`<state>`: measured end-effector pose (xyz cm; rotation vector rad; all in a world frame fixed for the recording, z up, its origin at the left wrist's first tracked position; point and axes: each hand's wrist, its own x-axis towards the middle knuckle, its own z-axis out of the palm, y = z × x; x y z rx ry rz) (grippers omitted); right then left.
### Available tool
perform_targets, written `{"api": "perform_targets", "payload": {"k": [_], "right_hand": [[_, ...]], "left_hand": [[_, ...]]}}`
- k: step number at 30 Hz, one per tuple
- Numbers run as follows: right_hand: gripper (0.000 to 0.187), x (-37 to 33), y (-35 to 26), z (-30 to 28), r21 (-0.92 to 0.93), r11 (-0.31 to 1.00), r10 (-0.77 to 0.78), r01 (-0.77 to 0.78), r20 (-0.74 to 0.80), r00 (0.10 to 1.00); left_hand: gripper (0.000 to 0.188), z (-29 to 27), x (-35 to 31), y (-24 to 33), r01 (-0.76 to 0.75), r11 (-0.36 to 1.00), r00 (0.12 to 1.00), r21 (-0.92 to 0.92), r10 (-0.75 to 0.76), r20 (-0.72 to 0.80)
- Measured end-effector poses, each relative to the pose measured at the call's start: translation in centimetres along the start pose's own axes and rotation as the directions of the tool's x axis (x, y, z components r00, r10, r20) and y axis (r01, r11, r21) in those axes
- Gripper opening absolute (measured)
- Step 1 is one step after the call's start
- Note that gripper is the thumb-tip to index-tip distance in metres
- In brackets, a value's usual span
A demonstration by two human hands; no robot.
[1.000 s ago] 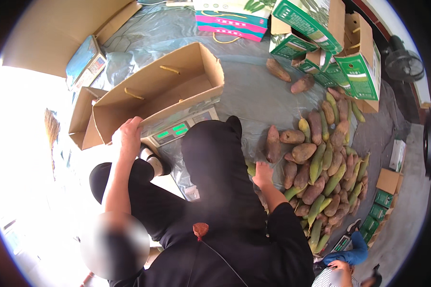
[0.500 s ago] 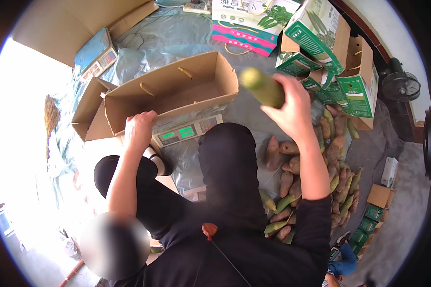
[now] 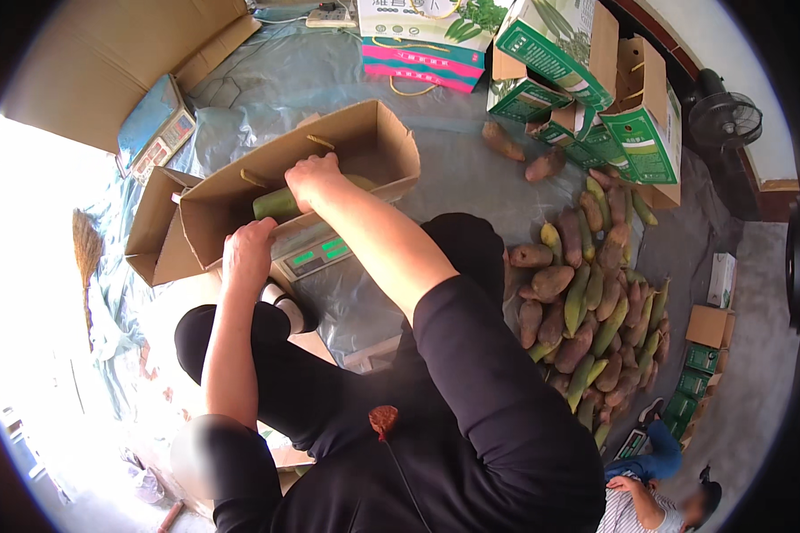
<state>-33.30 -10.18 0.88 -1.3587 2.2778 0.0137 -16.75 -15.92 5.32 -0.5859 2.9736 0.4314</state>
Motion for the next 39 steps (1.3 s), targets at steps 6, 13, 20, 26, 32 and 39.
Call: {"api": "perform_targets", "payload": {"k": [6,13,20,26,32,39], "right_hand": [[0.038,0.3,0.2,-0.3,0.157,0.987,0.012,-0.038,0.165,0.986],[0.033,-5.6,4.7,-5.5,0.387,0.810,-0.319,0.441,-0.339,0.885],[0.023,-21.0,15.9,-4.3,0.703,0.623,0.187,0.342,-0.559,0.808],[0.017,-32.3,21.6,19.5,0.536,0.683,0.629,-0.497,-0.085,0.773],[0.033,-41.2,16.2,36.0,0.213,0.663,0.654,-0.718,0.303,0.693],[0.039,-38.9,13.7,37.2,0.178,0.645,0.654,-0.743,0.374,0.658]], "left_hand": [[0.014,0.1,-0.3,-0.8,-0.014,0.999,0.999,0.043,0.015,-0.036],[0.020,0.4,0.6,0.1,-0.029,0.999,0.999,-0.019,0.028,-0.043],[0.028,-0.2,0.0,-0.6,0.020,1.000,1.000,-0.008,-0.021,-0.016],[0.024,0.3,0.0,-0.1,-0.002,1.000,1.000,-0.027,0.002,0.002],[0.021,1.0,0.0,-0.2,-0.005,0.997,1.000,-0.082,0.005,0.003],[0.025,0.2,0.0,-0.3,0.058,0.996,0.998,-0.073,-0.057,0.009]]}}
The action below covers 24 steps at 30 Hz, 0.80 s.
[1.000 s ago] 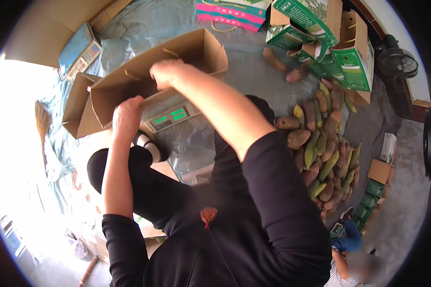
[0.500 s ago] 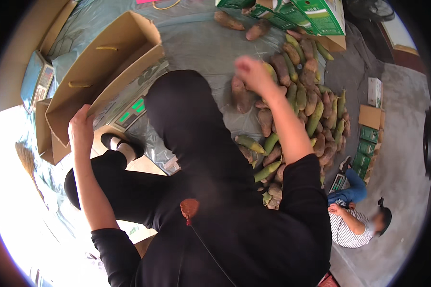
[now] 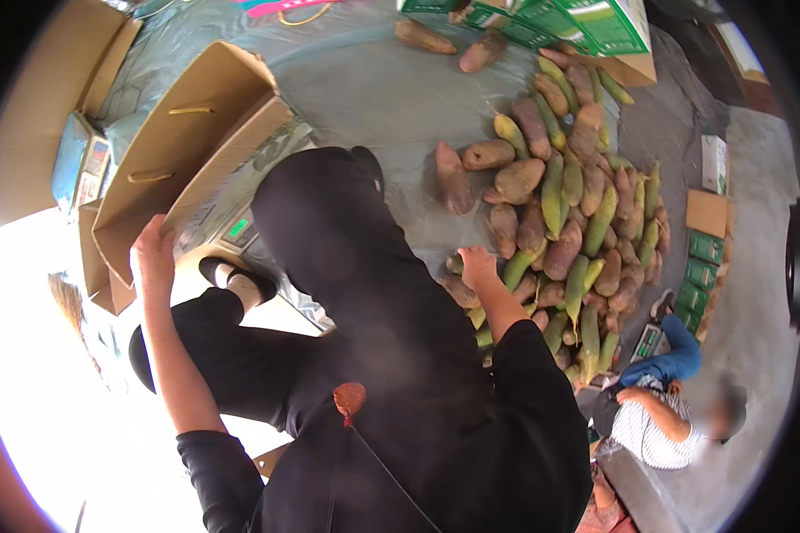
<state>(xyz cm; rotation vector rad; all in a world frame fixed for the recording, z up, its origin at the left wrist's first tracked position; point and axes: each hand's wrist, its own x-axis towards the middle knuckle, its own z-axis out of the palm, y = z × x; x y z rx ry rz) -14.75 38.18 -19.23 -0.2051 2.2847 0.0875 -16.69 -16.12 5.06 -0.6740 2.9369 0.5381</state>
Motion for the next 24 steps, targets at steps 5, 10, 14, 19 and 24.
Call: {"api": "perform_targets", "payload": {"k": [5,10,14,19,24], "right_hand": [[0.038,1.2,-0.4,0.8,-0.149,0.962,-0.229,0.228,0.007,0.973],[0.029,1.9,-1.4,0.7,-0.193,0.953,-0.228,0.233,0.051,0.972],[0.022,1.4,-1.5,1.6,-0.128,0.980,-0.151,0.150,0.009,0.989],[0.031,-0.6,-0.5,-0.3,-0.009,0.981,-0.192,0.192,-0.050,0.980],[0.049,-0.9,2.5,-5.3,0.554,0.815,0.006,0.169,-0.300,0.954]], "left_hand": [[0.026,0.5,0.1,0.3,-0.012,0.999,0.999,0.041,0.014,-0.048],[0.020,-0.1,0.0,1.3,-0.040,0.999,0.998,0.021,0.041,-0.055],[0.020,0.0,0.0,0.8,-0.071,0.997,0.995,0.037,0.073,-0.071],[0.013,0.5,-0.2,0.0,-0.045,0.990,0.998,0.132,0.050,-0.037],[0.014,0.8,-0.4,0.5,-0.062,0.985,0.997,0.164,0.070,-0.045]]}}
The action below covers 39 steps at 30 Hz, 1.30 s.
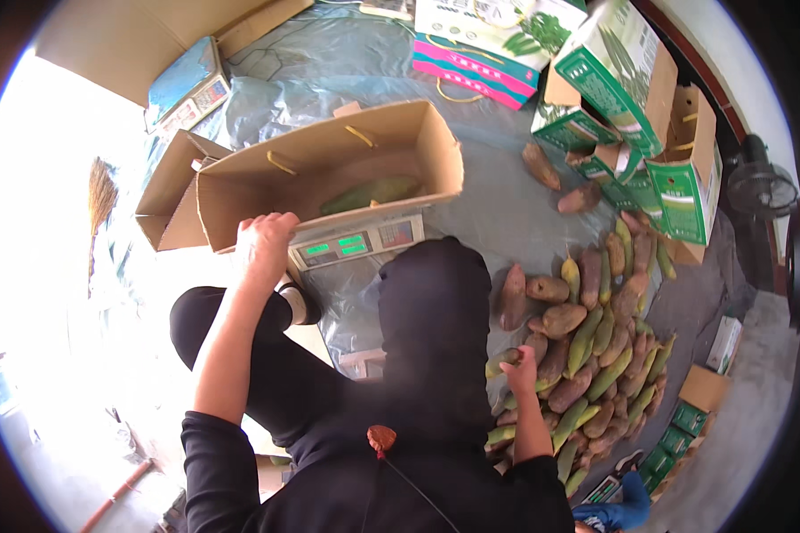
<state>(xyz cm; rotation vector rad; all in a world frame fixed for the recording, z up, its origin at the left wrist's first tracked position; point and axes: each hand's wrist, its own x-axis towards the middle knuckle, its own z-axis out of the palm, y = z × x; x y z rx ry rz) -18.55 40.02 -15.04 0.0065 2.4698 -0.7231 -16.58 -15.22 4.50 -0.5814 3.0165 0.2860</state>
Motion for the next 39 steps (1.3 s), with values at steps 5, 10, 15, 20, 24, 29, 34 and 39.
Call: {"api": "perform_targets", "payload": {"k": [5,10,15,20,24,29,34,39], "right_hand": [[0.053,1.6,-15.2,-9.1,0.327,0.910,-0.156,0.255,-0.301,0.941],[0.058,1.3,-29.1,-17.8,0.347,0.544,-0.550,0.764,-0.541,0.637],[0.060,2.4,-40.5,-18.7,0.347,0.203,-0.780,0.916,-0.508,0.365],[0.047,6.0,-47.8,-11.8,0.262,0.251,-0.904,0.932,-0.280,0.323],[0.045,8.7,-50.2,-6.1,-0.024,0.163,-0.986,0.986,-0.038,0.162],[0.044,11.3,-51.0,-1.5,-0.072,0.175,-0.978,0.982,0.106,0.182],[0.043,11.5,-52.4,1.7,-0.189,0.105,-0.962,0.976,0.229,0.148],[0.023,12.1,-53.2,4.4,-0.260,0.051,-0.928,0.964,0.345,0.142]], "left_hand": [[0.011,-0.3,-1.1,-0.4,-0.003,1.000,1.000,0.010,0.003,0.000],[0.015,-0.4,-1.2,0.2,-0.026,0.998,1.000,-0.049,0.026,0.007],[0.016,-0.7,-1.0,0.1,-0.031,0.999,0.999,-0.040,0.031,0.011],[0.015,-0.8,-0.6,-0.2,-0.033,0.999,0.999,-0.032,0.034,0.013],[0.015,-0.5,-0.3,-0.1,-0.046,0.998,0.999,-0.041,0.046,-0.001],[0.015,-0.7,-0.5,-0.2,-0.030,0.999,1.000,-0.030,0.030,0.009],[0.015,-0.9,-0.4,-0.1,-0.022,0.999,1.000,-0.033,0.023,0.018],[0.018,0.1,0.3,-0.2,-0.068,0.998,0.998,-0.004,0.068,-0.009]]}}
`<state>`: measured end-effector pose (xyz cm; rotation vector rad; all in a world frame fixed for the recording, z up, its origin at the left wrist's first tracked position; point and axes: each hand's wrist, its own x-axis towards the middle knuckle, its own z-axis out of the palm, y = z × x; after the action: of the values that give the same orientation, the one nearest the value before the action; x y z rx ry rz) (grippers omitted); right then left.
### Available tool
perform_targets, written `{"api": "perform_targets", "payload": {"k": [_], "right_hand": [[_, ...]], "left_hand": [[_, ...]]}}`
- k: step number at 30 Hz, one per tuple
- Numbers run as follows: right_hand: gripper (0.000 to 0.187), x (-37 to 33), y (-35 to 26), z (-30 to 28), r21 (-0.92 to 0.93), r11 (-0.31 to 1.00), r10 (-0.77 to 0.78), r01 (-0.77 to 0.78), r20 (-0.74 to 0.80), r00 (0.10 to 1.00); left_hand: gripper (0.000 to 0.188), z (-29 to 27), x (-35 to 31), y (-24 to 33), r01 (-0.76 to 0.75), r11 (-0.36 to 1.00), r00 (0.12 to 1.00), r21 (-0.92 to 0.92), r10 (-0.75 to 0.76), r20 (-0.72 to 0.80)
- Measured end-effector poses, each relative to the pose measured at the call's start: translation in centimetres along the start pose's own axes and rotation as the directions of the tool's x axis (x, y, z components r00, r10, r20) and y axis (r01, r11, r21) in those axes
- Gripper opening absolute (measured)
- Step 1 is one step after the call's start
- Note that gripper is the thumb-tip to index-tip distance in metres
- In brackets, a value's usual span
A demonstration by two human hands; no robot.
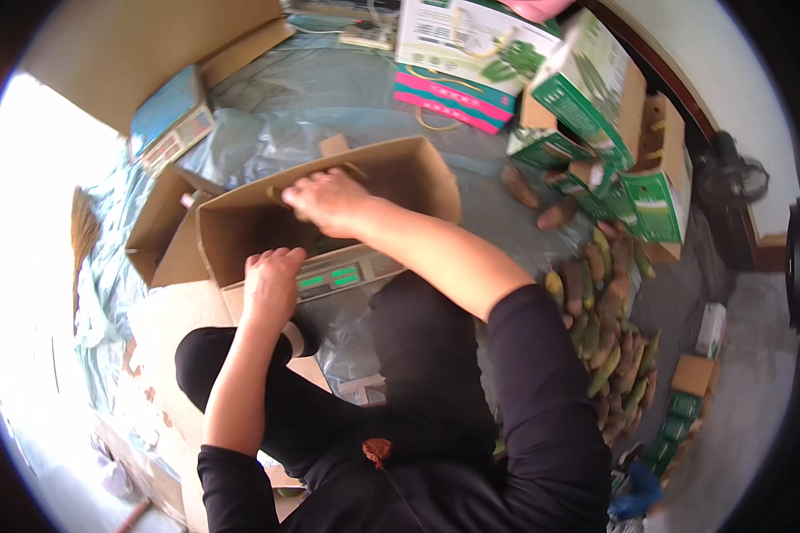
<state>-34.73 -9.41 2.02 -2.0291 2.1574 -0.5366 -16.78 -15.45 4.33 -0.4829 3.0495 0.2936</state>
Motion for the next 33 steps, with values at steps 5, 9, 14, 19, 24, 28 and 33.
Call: {"api": "perform_targets", "payload": {"k": [5,9,14,19,24,28,33], "right_hand": [[0.023,3.4,-2.9,2.0,0.062,0.983,0.158,-0.171,0.180,0.971],[0.042,2.6,-3.4,-0.9,0.153,0.962,0.193,-0.225,0.201,0.961],[0.031,-7.7,-2.2,-9.3,0.498,0.860,0.323,-0.111,-0.363,0.874],[0.020,-23.1,1.3,-6.6,0.766,0.569,0.761,-0.299,-0.354,0.544],[0.017,-44.9,2.4,3.4,0.609,0.091,0.986,-0.788,-0.165,-0.014],[0.029,-57.9,-1.0,8.6,0.357,-0.499,0.814,-0.790,-0.121,-0.569],[0.031,-68.9,-4.2,11.1,0.590,-0.669,0.584,-0.452,0.040,-0.811]], "left_hand": [[0.020,-0.6,0.2,-1.0,-0.038,0.994,0.998,-0.103,0.033,-0.047],[0.028,-1.4,1.0,0.5,0.038,0.984,0.999,-0.171,-0.037,0.011],[0.026,-1.3,1.1,0.4,0.063,0.996,0.995,-0.069,-0.057,0.081],[0.022,-0.8,0.6,0.1,0.084,0.990,0.995,-0.116,-0.077,0.063],[0.022,-1.1,0.7,0.5,0.094,0.987,0.992,-0.134,-0.083,0.091],[0.023,-0.4,-0.1,-1.7,0.062,0.993,0.998,-0.097,-0.058,0.039],[0.025,0.1,0.9,-0.8,0.138,0.984,0.983,-0.111,-0.123,0.134]]}}
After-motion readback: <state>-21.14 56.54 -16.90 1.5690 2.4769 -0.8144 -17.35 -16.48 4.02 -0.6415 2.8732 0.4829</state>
